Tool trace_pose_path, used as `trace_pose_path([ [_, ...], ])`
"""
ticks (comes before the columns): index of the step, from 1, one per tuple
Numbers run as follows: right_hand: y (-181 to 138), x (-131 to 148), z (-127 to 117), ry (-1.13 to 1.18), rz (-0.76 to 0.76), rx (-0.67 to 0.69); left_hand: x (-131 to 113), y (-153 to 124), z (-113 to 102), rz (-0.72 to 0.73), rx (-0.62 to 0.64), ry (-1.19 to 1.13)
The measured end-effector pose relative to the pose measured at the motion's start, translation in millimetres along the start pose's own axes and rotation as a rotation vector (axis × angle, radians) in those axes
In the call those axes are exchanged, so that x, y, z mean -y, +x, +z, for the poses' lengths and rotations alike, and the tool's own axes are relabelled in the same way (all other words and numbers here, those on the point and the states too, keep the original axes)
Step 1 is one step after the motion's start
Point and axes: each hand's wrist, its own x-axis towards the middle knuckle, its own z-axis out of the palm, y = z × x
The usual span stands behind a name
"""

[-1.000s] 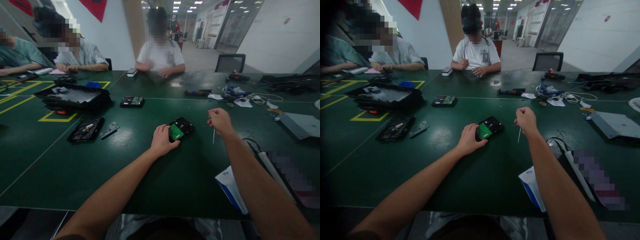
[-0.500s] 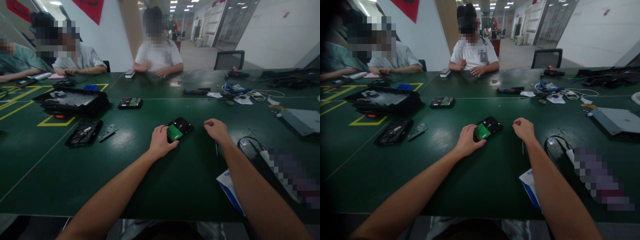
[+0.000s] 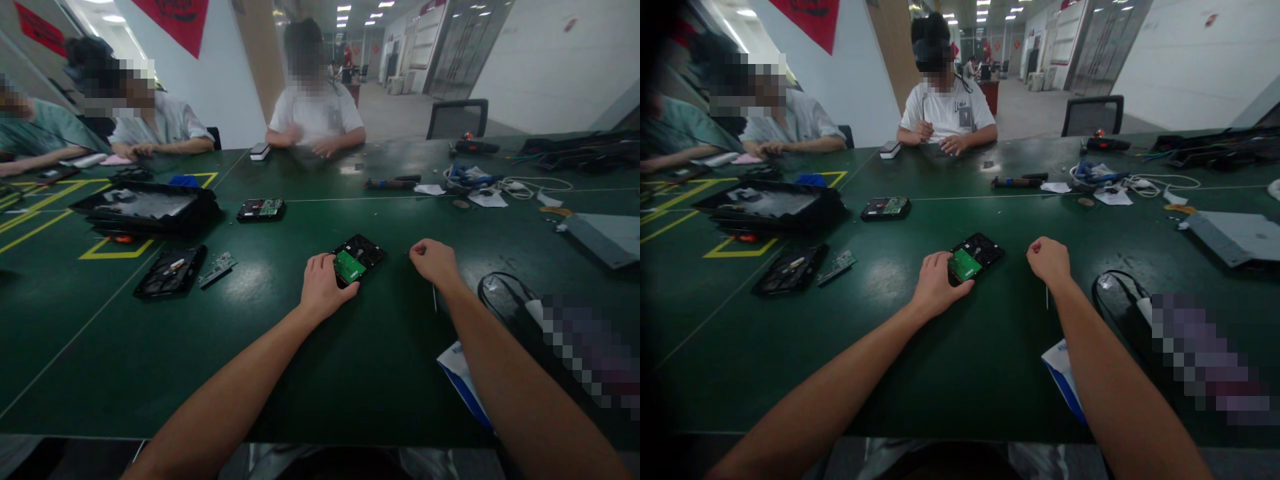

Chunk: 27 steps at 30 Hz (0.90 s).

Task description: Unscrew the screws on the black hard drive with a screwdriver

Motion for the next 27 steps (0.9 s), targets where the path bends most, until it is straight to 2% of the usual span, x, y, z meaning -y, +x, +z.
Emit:
trace_pose_path([
  [7,-1.2,2.5,-2.8,-0.03,0.057,0.026,2.1,-0.6,-4.3,0.017,0.045,-0.019],
  [13,-1.4,2.9,-3.2,-0.069,0.036,0.05,1.1,-2.3,-5.9,0.03,0.045,-0.055],
  [21,-1.8,-1.5,2.0,-0.057,0.043,0.013,-12.3,-14.1,-14.6,0.03,0.037,-0.01],
  [27,-8.0,4.7,-3.3,0.065,0.023,-0.099,0.3,-2.8,-14.4,-0.084,-0.03,-0.051],
])
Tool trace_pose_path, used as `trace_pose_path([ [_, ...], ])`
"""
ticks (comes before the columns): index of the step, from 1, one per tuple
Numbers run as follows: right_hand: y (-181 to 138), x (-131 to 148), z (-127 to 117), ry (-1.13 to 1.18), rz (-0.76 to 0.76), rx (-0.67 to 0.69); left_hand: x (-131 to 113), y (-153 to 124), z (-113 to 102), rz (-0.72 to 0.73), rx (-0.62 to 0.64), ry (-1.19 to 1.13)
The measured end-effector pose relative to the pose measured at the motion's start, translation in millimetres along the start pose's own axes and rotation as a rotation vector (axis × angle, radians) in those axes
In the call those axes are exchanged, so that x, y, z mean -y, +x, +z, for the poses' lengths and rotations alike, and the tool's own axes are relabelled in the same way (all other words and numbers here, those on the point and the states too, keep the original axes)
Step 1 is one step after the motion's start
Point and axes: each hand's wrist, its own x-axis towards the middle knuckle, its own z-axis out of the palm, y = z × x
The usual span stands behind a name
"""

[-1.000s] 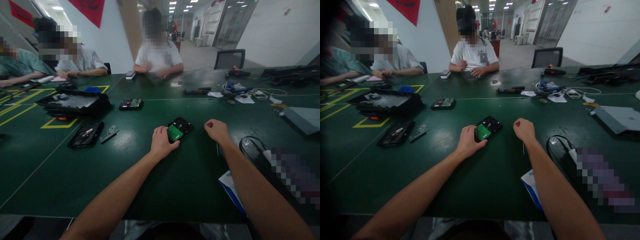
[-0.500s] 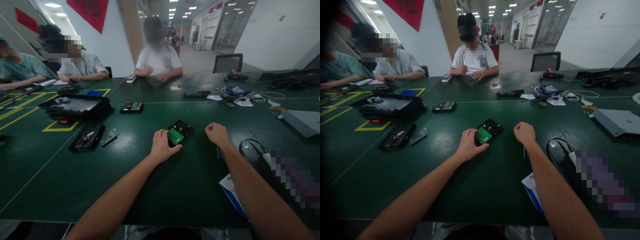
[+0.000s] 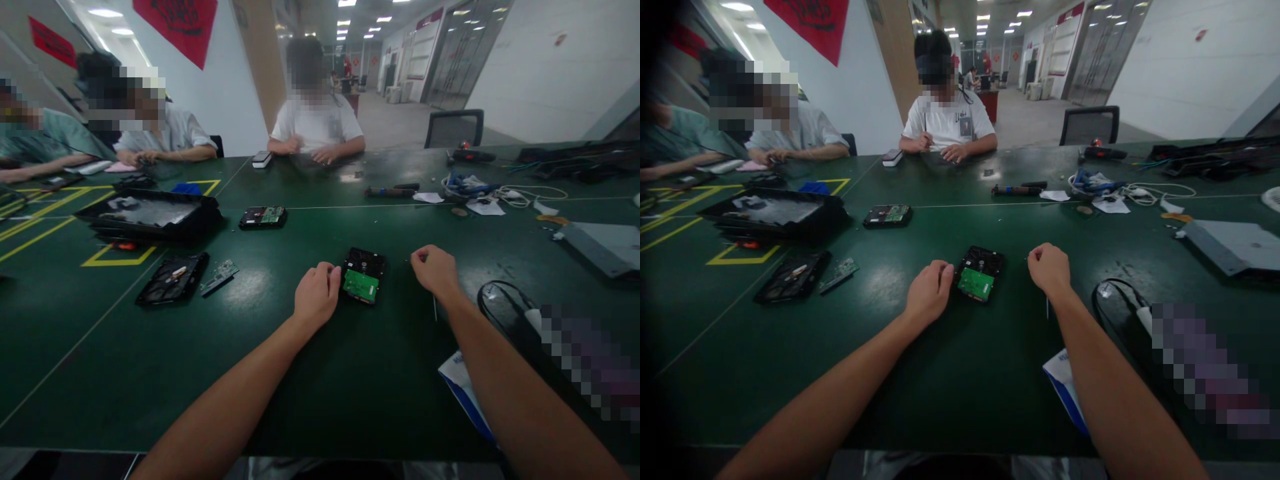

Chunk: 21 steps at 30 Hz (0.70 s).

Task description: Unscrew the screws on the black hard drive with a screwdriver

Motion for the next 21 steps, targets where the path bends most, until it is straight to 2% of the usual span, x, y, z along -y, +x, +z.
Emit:
trace_pose_path([
  [3,-8.9,11.0,-2.8,0.183,0.011,0.008,9.6,8.0,0.9,-0.04,-0.035,0.01],
  [9,-25.2,34.6,-2.3,0.718,0.096,0.241,21.7,18.1,-0.5,-0.056,-0.094,-0.102],
  [16,-28.0,33.9,-0.1,0.757,0.136,0.448,17.4,19.7,-3.8,-0.053,-0.058,-0.171],
  [21,-28.6,34.4,4.5,0.773,0.16,0.468,11.8,13.6,-2.7,0.067,-0.06,-0.027],
])
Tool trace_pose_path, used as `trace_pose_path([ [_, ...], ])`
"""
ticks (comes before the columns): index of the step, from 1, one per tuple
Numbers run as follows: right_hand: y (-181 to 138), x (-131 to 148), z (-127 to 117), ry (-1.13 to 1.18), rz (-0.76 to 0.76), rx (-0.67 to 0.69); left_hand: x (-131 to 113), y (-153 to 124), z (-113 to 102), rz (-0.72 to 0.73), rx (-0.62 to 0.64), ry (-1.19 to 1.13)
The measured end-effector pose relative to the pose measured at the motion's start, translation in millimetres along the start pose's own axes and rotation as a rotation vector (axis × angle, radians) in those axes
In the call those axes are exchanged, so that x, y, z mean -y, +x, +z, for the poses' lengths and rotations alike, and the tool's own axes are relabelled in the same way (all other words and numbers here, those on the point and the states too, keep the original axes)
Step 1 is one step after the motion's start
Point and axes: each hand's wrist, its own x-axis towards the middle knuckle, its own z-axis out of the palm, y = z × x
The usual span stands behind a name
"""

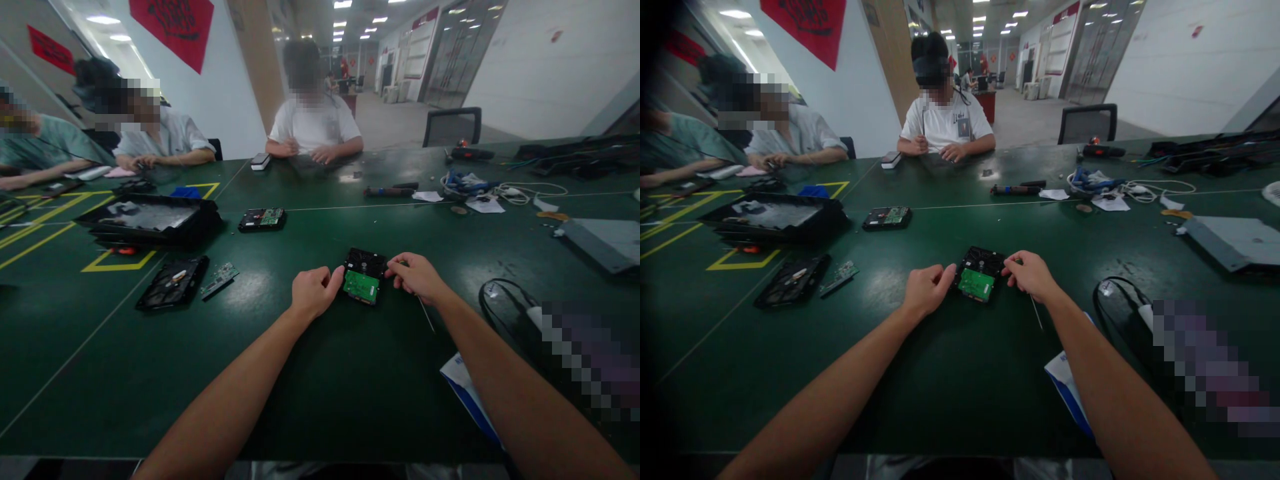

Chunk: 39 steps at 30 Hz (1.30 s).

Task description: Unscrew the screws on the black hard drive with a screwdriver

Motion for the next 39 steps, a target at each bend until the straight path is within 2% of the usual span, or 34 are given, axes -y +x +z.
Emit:
trace_pose_path([
  [4,0.9,2.0,1.6,0.069,0.006,-0.026,-0.2,-1.1,3.6,0.067,-0.031,0.057],
  [11,1.7,1.9,1.8,0.124,0.0,-0.032,3.0,1.2,9.9,0.043,0.028,-0.121],
  [22,7.3,-6.7,2.8,0.114,-0.045,-0.028,6.9,-1.9,14.7,0.093,-0.013,-0.195],
  [31,-1.5,0.3,4.3,0.027,-0.1,0.065,4.2,-4.6,13.2,0.133,0.033,-0.215],
  [39,-2.4,1.0,5.4,0.005,-0.12,0.118,8.8,1.6,16.6,0.161,-0.063,-0.169],
])
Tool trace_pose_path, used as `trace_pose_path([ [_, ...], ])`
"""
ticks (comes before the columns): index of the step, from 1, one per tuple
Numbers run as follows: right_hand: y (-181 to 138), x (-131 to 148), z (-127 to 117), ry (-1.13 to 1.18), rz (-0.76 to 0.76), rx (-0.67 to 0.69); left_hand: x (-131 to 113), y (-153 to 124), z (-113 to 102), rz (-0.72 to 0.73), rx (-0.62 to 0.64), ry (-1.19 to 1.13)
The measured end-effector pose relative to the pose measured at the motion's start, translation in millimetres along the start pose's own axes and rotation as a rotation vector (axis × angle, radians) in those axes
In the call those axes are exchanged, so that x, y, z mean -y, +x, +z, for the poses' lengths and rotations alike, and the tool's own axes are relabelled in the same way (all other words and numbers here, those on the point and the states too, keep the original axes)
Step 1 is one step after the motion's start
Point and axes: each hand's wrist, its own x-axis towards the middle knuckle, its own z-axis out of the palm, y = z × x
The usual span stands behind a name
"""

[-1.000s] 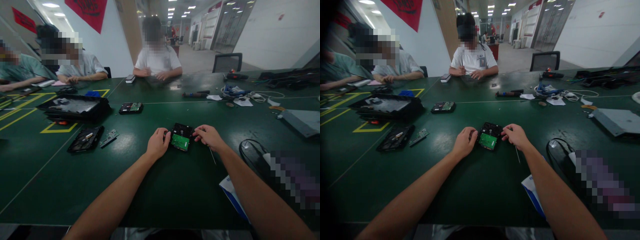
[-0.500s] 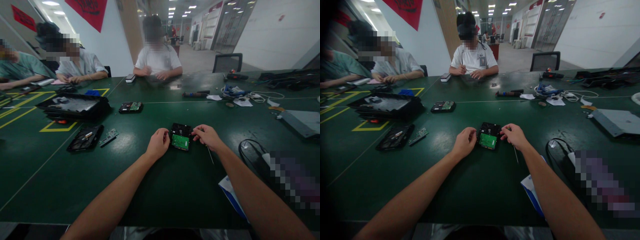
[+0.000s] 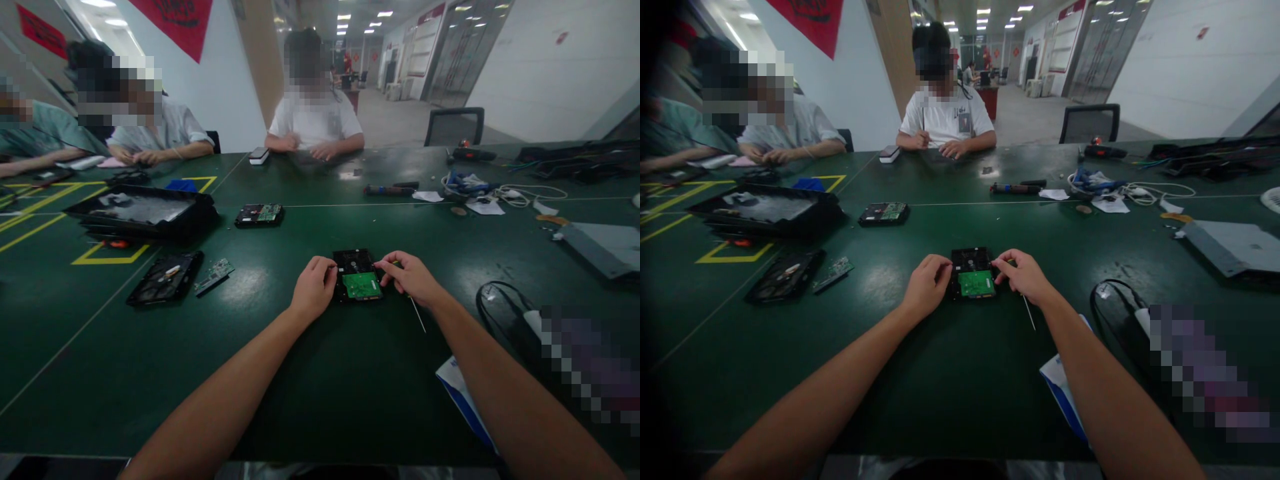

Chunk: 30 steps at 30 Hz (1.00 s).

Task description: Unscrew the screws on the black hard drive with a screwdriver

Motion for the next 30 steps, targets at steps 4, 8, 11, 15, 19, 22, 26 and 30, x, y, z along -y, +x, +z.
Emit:
trace_pose_path([
  [4,0.4,0.2,1.4,0.0,0.025,-0.013,1.0,1.9,-4.1,-0.015,-0.015,0.094],
  [8,3.5,-3.0,1.4,-0.007,0.017,-0.023,-3.2,1.4,-8.3,-0.09,-0.007,0.001],
  [11,5.4,-6.3,0.6,-0.001,0.008,-0.015,-5.6,0.6,-11.1,-0.192,-0.021,-0.154],
  [15,6.5,-9.3,0.1,-0.009,0.001,-0.011,-1.0,1.0,-13.7,-0.291,-0.001,-0.225],
  [19,7.1,-10.7,0.3,0.002,-0.002,-0.014,4.9,1.4,-14.8,-0.361,0.019,-0.259],
  [22,7.0,-10.0,0.6,0.003,-0.006,-0.014,4.1,0.6,-15.6,-0.454,0.059,-0.298],
  [26,6.2,-6.9,1.3,-0.009,-0.007,-0.015,1.4,0.5,-14.4,-0.499,0.056,-0.328],
  [30,5.9,-5.7,1.8,-0.011,-0.009,-0.014,5.9,2.1,-9.6,-0.328,-0.17,-0.33],
])
